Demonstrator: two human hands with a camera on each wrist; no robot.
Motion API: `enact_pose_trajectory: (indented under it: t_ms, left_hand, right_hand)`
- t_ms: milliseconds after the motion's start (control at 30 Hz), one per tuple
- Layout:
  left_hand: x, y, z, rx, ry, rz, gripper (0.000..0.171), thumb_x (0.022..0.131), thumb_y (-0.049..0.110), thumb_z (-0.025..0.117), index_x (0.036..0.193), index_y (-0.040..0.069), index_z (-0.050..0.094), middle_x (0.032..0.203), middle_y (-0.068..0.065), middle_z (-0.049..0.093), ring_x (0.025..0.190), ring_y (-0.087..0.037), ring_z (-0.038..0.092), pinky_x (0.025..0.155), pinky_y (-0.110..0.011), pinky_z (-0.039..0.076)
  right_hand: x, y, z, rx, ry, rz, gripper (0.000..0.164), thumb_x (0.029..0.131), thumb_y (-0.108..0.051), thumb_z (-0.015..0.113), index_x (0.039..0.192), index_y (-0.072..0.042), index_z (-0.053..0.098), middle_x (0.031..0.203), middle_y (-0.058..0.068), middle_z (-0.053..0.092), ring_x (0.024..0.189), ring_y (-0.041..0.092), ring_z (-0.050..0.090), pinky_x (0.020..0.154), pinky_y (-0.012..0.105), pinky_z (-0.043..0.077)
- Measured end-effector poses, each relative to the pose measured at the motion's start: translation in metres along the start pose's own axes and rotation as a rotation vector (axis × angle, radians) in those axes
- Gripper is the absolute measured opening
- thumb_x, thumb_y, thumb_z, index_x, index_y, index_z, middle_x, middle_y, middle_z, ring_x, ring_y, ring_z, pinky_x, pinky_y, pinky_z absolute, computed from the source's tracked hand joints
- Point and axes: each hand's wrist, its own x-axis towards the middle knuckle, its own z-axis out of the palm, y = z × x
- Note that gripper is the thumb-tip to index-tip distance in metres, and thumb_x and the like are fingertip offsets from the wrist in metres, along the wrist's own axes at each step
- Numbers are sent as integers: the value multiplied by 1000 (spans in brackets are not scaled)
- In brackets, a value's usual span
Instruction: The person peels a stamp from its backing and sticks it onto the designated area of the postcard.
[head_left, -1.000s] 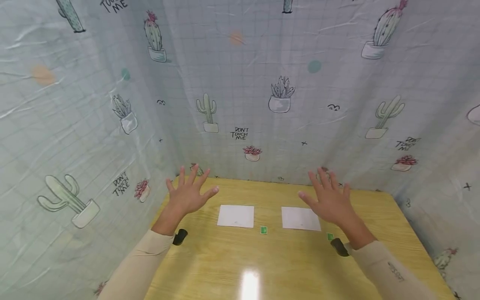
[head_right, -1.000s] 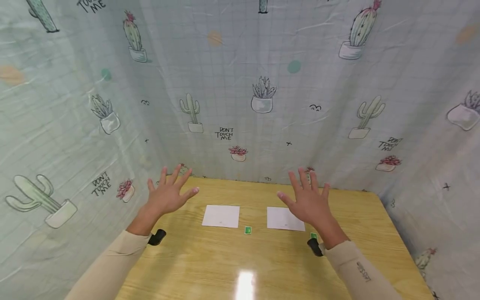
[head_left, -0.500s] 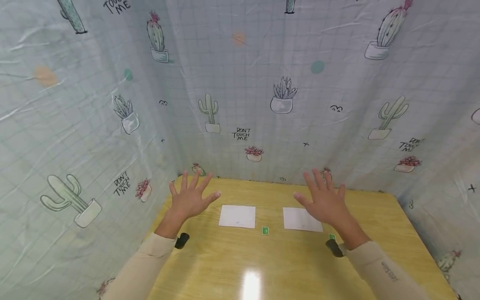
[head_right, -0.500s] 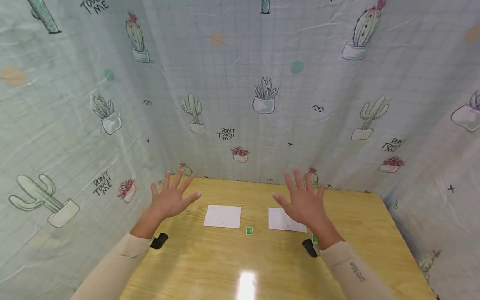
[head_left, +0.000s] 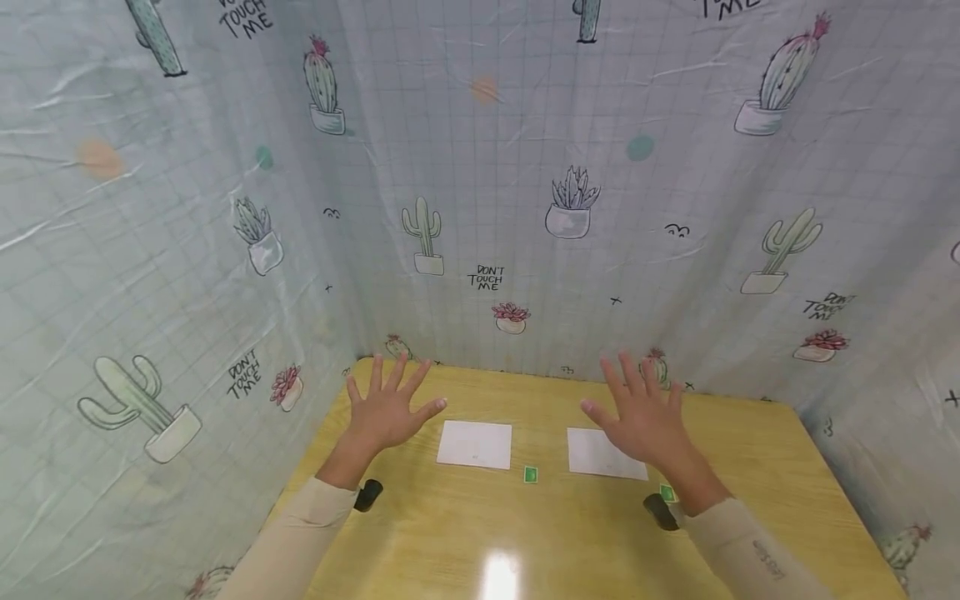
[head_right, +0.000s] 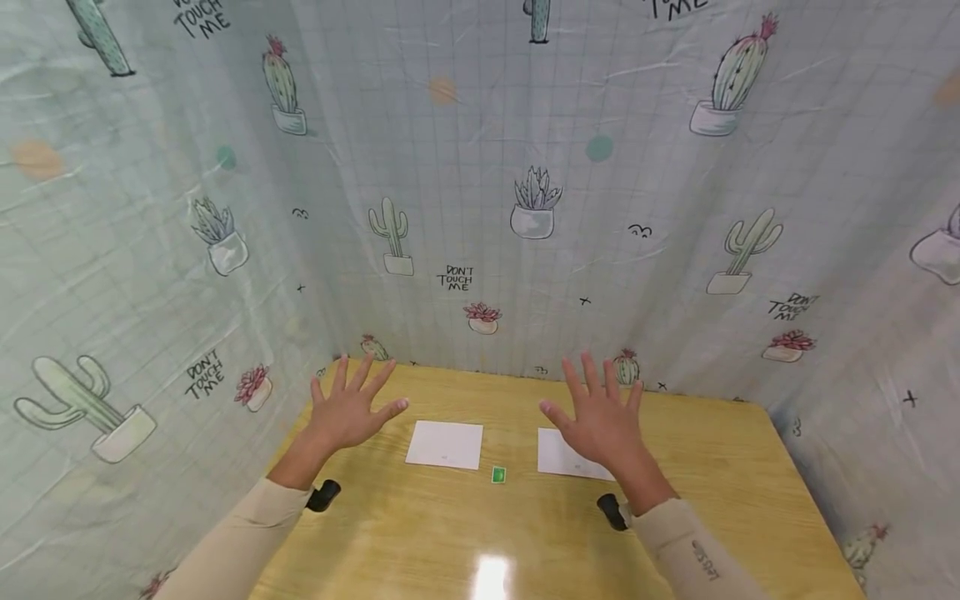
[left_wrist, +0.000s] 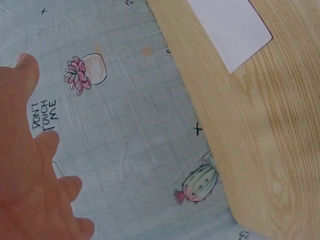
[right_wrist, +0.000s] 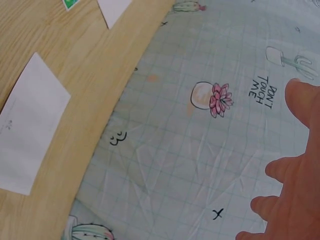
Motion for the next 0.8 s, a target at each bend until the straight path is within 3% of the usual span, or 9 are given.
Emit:
enact_pose_trajectory:
  t_ms: [300,800]
  left_hand:
    - [8,-1,5,4,-2,1,83,97,80,41,166,38,22,178,-8,6,162,-48,-7,115,-86,-8]
    - [4,2,11,3,4,14,81,97,79,43,165,41,23,178,-4,7,163,-44,-7,117,-84,-6]
  right_hand:
    - [2,-1,8,24,1,-7,92,101,-74,40,169,-16,16,177,19,4,160,54,-3,113,87,-10]
    - [1,-10,18,38,21,-22,88,103,-69,44,168,-16,19,177,18,5,160,53,0,114,86,-8]
